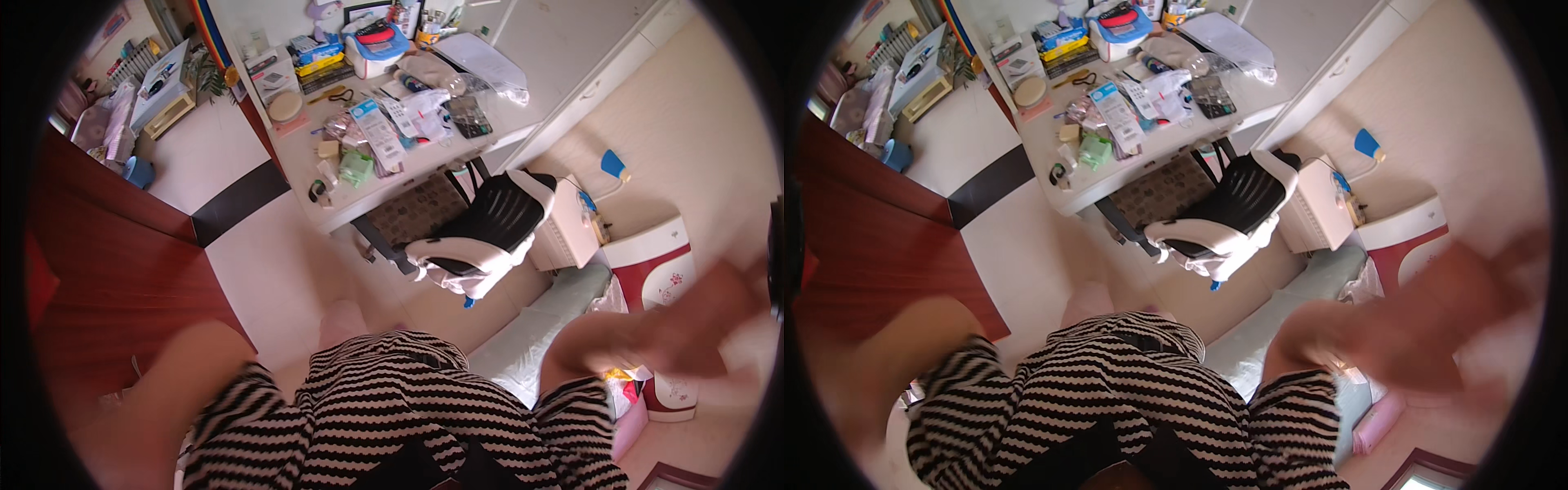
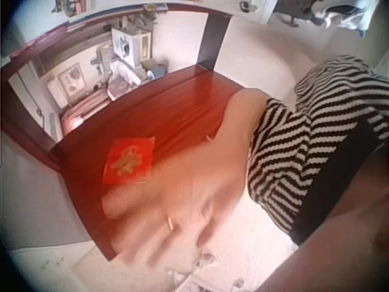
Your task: The person opens a desk drawer and places various items inside, including documents, a calculator, a small cloth bag, a container of colored pencils, and several packaged items, before closing the drawer partially.
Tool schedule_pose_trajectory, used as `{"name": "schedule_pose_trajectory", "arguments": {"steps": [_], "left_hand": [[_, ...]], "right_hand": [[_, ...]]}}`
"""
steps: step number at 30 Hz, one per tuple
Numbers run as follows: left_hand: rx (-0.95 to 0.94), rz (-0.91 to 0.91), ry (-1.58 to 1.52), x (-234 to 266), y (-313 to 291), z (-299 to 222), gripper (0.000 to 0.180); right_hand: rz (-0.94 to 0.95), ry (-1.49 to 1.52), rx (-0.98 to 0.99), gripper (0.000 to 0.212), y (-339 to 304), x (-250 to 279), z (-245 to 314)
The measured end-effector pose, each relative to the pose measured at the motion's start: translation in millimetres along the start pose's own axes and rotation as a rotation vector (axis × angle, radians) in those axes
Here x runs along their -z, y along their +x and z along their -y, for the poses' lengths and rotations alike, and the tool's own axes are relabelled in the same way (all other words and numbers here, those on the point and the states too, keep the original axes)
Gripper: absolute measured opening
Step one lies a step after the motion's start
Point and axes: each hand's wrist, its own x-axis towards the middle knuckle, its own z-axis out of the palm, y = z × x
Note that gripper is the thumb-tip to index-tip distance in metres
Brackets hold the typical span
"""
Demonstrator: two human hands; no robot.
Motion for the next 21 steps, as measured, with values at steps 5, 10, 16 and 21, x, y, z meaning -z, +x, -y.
{"name": "schedule_pose_trajectory", "arguments": {"steps": [5,10,16,21], "left_hand": [[0.378,-0.467,-0.168,96,13,108,0.063],[0.621,-0.618,-0.121,176,31,147,0.066],[0.815,-0.463,-0.044,211,95,171,0.064],[0.925,-0.306,-0.021,210,121,206,0.061]], "right_hand": [[-1.172,0.080,-0.775,0.060,-164,120,-164],[-1.472,0.026,-0.802,0.067,-237,161,-251],[-1.629,-0.037,-0.667,0.067,-250,173,-279],[-1.674,-0.181,-0.556,0.067,-253,177,-264]]}}
